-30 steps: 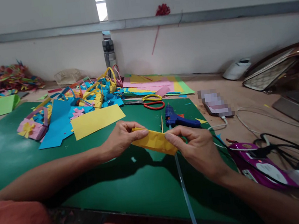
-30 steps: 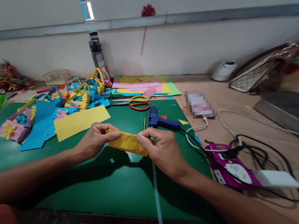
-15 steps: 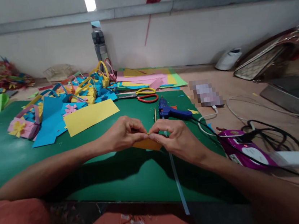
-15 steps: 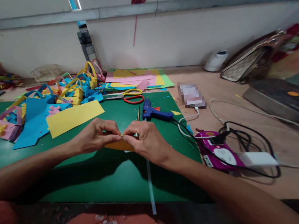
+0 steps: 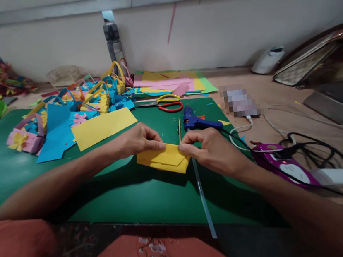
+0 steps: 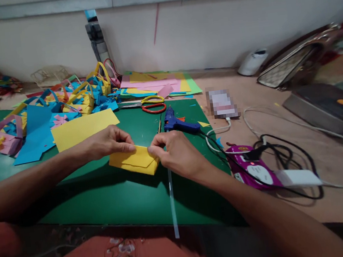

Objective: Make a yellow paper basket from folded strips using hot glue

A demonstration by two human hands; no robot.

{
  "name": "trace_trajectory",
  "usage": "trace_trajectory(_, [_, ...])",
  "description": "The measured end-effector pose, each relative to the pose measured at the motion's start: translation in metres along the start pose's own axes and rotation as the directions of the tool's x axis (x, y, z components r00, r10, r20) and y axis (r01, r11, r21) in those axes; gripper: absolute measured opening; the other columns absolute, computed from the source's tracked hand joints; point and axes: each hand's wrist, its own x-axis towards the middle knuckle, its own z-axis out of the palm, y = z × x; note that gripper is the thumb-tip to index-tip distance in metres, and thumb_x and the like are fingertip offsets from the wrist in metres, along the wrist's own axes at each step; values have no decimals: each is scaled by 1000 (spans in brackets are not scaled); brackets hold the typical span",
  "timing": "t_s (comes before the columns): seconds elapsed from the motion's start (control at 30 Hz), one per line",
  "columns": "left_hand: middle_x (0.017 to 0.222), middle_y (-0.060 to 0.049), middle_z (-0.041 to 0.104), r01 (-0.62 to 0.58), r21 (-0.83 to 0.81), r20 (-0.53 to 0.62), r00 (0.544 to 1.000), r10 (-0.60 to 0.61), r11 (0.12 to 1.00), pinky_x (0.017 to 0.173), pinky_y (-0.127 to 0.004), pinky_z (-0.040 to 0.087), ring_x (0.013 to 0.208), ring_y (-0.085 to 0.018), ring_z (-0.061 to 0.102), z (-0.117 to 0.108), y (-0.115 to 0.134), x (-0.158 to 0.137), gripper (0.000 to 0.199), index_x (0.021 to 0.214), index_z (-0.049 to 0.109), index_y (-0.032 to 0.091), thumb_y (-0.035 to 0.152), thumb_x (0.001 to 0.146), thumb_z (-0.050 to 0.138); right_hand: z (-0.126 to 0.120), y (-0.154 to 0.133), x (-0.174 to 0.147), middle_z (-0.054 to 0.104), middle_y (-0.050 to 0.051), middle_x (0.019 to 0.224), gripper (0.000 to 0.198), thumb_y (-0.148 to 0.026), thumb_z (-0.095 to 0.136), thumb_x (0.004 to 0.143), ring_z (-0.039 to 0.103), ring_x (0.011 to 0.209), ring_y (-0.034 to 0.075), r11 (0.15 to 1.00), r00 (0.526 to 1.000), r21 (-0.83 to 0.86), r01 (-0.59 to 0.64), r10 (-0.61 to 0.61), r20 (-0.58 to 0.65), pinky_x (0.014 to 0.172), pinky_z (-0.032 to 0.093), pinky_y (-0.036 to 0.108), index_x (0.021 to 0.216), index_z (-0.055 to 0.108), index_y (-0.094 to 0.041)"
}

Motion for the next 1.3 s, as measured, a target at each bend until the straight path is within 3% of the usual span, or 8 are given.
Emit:
trace_trajectory(0.37, [54,0,61,122,-211,97,990,-104,970,43,-18,36,47,-8,51,1,-8,2,17,59,65,13,28,65,70,-2,4,6,50,-2,50,20,-26,51,71,42,48,9,996,992,35,-87,84,95,46,30,23,53,55,-18])
trace_trajectory(0.73, [56,0,61,164,-223,128,982,-138,961,45,-17,38,48,-7,52,5,-9,3,15,59,64,12,24,68,68,-7,0,6,38,-5,46,26,-29,52,72,32,44,7,989,979,3,-147,145,146,43,25,24,48,48,-19])
trace_trajectory(1.0, [53,1,56,123,-216,134,986,-96,968,44,-17,34,46,-7,48,8,-10,2,17,59,61,12,25,69,66,-5,3,5,45,-4,48,22,-27,53,72,37,46,8,992,987,55,-111,104,119,45,28,23,51,53,-18])
trace_trajectory(1.17, [47,4,46,59,-121,123,991,-44,991,41,-17,25,43,-4,37,16,-9,-1,23,59,59,12,30,71,64,4,3,5,51,-2,53,20,-27,53,72,43,50,8,981,973,171,-94,54,226,46,31,21,56,57,-16])
trace_trajectory(1.3, [51,3,51,63,-116,112,992,-50,991,43,-17,29,46,-5,41,20,-9,-4,20,65,63,12,32,69,65,7,0,5,52,-1,54,19,-27,53,71,44,51,8,971,969,230,-60,1,248,47,31,22,59,58,-14])
